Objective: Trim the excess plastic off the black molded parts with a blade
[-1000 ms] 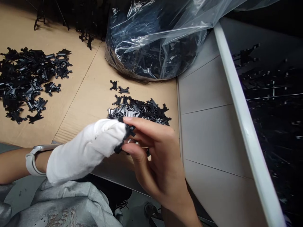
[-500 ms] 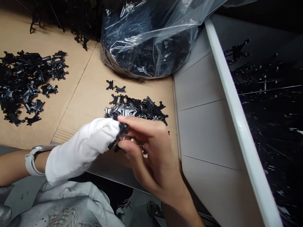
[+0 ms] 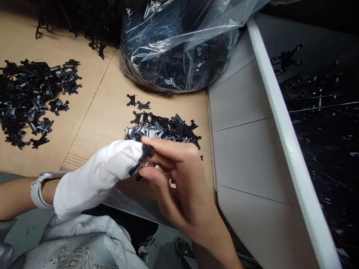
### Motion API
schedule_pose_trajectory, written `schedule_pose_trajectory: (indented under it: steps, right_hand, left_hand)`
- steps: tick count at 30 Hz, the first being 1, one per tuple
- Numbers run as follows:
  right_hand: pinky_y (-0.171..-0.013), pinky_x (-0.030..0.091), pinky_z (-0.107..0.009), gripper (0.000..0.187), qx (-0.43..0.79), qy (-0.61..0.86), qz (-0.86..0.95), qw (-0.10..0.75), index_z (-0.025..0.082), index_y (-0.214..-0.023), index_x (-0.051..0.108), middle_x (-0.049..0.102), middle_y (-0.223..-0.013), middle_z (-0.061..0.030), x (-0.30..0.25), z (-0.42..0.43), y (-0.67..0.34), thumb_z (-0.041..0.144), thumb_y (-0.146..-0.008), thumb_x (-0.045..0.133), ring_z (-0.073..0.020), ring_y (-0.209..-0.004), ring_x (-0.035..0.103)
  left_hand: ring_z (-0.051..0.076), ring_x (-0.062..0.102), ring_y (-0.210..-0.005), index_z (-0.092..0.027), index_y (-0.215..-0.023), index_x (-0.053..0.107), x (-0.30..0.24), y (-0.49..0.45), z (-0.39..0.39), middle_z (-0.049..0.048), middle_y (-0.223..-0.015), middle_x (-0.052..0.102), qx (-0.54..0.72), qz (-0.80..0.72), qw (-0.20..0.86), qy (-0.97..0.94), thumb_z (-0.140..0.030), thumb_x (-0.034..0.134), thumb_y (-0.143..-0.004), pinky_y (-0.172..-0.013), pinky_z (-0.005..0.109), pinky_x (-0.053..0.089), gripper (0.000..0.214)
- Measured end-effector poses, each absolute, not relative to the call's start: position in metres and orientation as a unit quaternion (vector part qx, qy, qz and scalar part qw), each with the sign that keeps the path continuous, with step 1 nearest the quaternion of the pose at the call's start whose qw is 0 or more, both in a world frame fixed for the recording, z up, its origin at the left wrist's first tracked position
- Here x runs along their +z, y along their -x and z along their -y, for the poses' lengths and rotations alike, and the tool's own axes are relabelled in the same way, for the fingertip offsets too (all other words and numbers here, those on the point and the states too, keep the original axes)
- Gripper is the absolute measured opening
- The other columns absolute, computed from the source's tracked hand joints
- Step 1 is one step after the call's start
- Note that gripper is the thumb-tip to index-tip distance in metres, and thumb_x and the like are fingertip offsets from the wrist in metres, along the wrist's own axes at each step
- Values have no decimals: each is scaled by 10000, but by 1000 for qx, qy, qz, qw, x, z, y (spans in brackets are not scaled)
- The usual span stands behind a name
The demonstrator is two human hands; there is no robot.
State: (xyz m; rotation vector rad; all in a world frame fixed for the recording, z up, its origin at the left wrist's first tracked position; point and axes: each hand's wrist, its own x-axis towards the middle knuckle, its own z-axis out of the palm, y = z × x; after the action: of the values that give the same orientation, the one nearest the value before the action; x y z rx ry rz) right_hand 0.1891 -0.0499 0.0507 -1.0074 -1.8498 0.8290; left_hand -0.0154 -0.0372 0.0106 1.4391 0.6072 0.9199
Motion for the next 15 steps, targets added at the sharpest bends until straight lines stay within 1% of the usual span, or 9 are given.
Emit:
schedule_pose_trajectory:
  steps: [2,5,7,9,11,13,15]
  right_hand:
    - [-775,604,-293,293,328,405,741,423,260,-1360,556,764,-1059,-45,51,50,-189,234,-1069,588,-180,-881,757]
    - [-748,606,-302,282,316,412,743,422,265,-1348,558,762,-1013,-36,51,51,-188,232,-1070,585,-178,-825,743]
    - [-737,612,-300,266,312,414,746,418,270,-1335,562,763,-1004,-28,52,50,-188,234,-1072,579,-173,-802,739]
    - [-734,617,-296,262,314,416,746,415,273,-1328,561,766,-1011,-26,53,49,-188,224,-1071,577,-173,-808,744]
    - [-739,620,-298,283,324,417,739,418,274,-1329,555,768,-1030,-33,52,49,-188,197,-1059,583,-179,-830,752]
    - [-736,618,-297,292,331,417,732,426,276,-1326,554,767,-1037,-37,51,49,-188,189,-1049,592,-181,-836,754]
    - [-730,614,-293,269,328,419,730,430,279,-1315,560,764,-1036,-35,49,50,-186,216,-1056,595,-175,-829,750]
  left_hand:
    - [67,569,-1440,-561,-1459,539,7,16,36,-244,-1517,613,401,-258,601,-641,-417,431,-1119,-1339,284,332,384]
    - [68,558,-1454,-571,-1473,510,3,18,33,-246,-1544,587,403,-241,582,-664,-331,516,-1101,-1337,276,329,443]
    - [67,556,-1455,-565,-1470,517,3,18,32,-246,-1541,590,401,-239,584,-665,-326,526,-1097,-1337,276,322,444]
    - [70,562,-1450,-537,-1453,559,8,17,31,-240,-1510,621,404,-248,604,-641,-354,497,-1105,-1337,281,316,398]
    - [84,610,-1404,-497,-1391,644,17,13,31,-221,-1431,687,404,-262,642,-597,-358,497,-1101,-1323,294,347,354]
    - [113,669,-1334,-444,-1287,736,25,8,30,-189,-1339,746,391,-282,680,-552,-341,546,-1071,-1299,319,398,305]
    - [137,698,-1283,-410,-1213,780,27,6,31,-158,-1289,773,379,-298,698,-529,-333,582,-1043,-1284,337,423,272]
